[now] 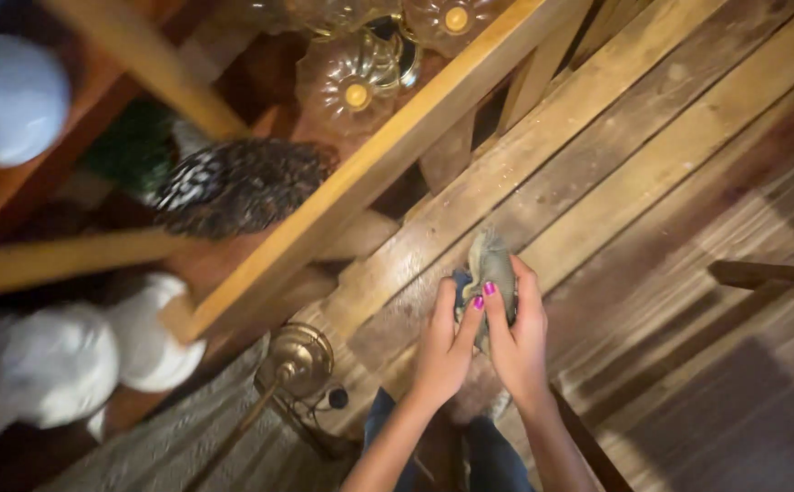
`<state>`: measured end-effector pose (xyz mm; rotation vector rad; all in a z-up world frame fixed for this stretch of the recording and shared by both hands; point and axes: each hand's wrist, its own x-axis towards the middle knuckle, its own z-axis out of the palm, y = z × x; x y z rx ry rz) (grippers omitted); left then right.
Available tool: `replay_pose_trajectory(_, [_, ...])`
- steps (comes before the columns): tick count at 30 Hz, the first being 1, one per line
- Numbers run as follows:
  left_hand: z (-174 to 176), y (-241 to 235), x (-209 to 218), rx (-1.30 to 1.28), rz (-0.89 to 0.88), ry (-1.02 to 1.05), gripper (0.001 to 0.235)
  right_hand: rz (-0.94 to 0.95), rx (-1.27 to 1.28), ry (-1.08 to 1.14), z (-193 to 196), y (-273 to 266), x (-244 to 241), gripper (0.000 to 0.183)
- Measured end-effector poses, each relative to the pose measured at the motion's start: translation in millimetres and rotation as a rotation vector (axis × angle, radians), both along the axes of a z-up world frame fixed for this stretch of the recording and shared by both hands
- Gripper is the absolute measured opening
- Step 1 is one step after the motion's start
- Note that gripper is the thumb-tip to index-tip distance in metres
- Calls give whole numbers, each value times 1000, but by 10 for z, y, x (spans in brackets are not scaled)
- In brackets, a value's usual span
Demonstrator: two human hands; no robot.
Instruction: The person is cleaning wooden chairs and tables using a spray bottle and a cloth.
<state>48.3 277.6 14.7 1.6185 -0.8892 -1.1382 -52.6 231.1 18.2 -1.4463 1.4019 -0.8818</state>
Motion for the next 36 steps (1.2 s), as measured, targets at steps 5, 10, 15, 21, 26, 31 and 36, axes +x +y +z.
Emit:
replay_pose_trajectory(5, [-223,-535,485,-59,-182,-326,39,-180,47,-247,-875,-456,426,35])
replay_pose_trajectory(10, [-232,-847,672,-335,-171,-543,41,-338,-74,-375,-906,-829,867,41])
replay_pose_trajectory(15, [-193,-1035,742,-467,-226,-462,32,-533,-67,-547,-683,-1136,1394,65])
replay_pose_trajectory(21, [-311,-1222,860,-381,-297,-525,35,-530,-92,-501,-1004,-1316,1485,64])
replay_pose_trajectory(26, [-780,-1320,849,-307,-366,-480,44,-496,-117,-439,-1414,-1385,1486,64])
replay_pose_trajectory(31, [-815,-1366,831,-301,-393,-535,48,-463,-105,-379,-1843,-1247,1535,63])
replay_pose_trajectory(36, [-563,-1305,836,-321,-326,-572,40,-422,-130,-300,-2355,-1193,1518,62])
